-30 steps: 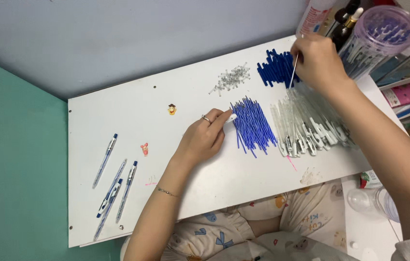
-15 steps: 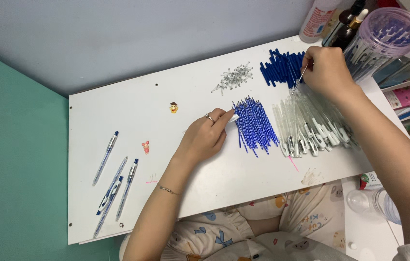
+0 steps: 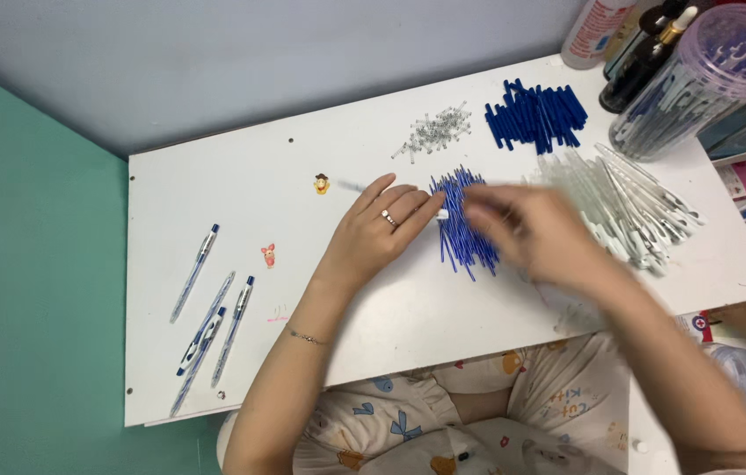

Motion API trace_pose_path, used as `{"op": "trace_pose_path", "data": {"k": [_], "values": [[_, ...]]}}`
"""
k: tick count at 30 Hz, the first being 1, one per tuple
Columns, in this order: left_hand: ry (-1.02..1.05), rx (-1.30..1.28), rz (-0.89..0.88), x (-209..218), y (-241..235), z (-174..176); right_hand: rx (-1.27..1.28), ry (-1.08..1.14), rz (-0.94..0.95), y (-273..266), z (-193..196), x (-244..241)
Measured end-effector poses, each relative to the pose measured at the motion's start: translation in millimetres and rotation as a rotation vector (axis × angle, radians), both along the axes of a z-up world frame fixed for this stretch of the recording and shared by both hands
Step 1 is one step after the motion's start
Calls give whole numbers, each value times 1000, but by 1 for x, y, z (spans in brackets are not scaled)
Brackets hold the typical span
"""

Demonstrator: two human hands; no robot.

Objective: The person sits at a white table and assembles blue ballpoint pens. They pick up a pen body, insert a blue ink refill, and then attach a blue cap to the assembled pen. The person repeats this process with multiple pens, placing the finished items on the table.

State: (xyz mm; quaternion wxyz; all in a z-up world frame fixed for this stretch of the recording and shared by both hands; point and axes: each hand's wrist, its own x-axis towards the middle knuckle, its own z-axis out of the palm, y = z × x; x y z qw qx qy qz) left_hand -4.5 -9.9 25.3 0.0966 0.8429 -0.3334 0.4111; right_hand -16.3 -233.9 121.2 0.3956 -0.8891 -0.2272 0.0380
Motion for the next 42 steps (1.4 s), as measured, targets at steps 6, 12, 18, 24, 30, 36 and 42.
{"op": "trace_pose_path", "data": {"k": [6, 12, 18, 24, 30, 36, 42], "values": [[-116, -6, -142, -9, -3, 14, 313, 83, -72, 22, -60, -31], [-213, 26, -185, -7, 4, 18, 590, 221, -178, 24, -83, -41], [-253, 61, -120, -2, 14, 13, 489, 38, -170, 19, -74, -45], [-347, -19, 35, 3, 35, 17, 427, -41, -248, -7, -84, -60], [-96, -191, -46, -9, 26, 14, 411, -52, -286, -10, -86, -64], [47, -174, -144, -7, 5, 9, 368, -149, -292, 5, -78, -67], [-94, -30, 95, 1, 20, 16, 179, -451, -412, 4, -97, -63]]}}
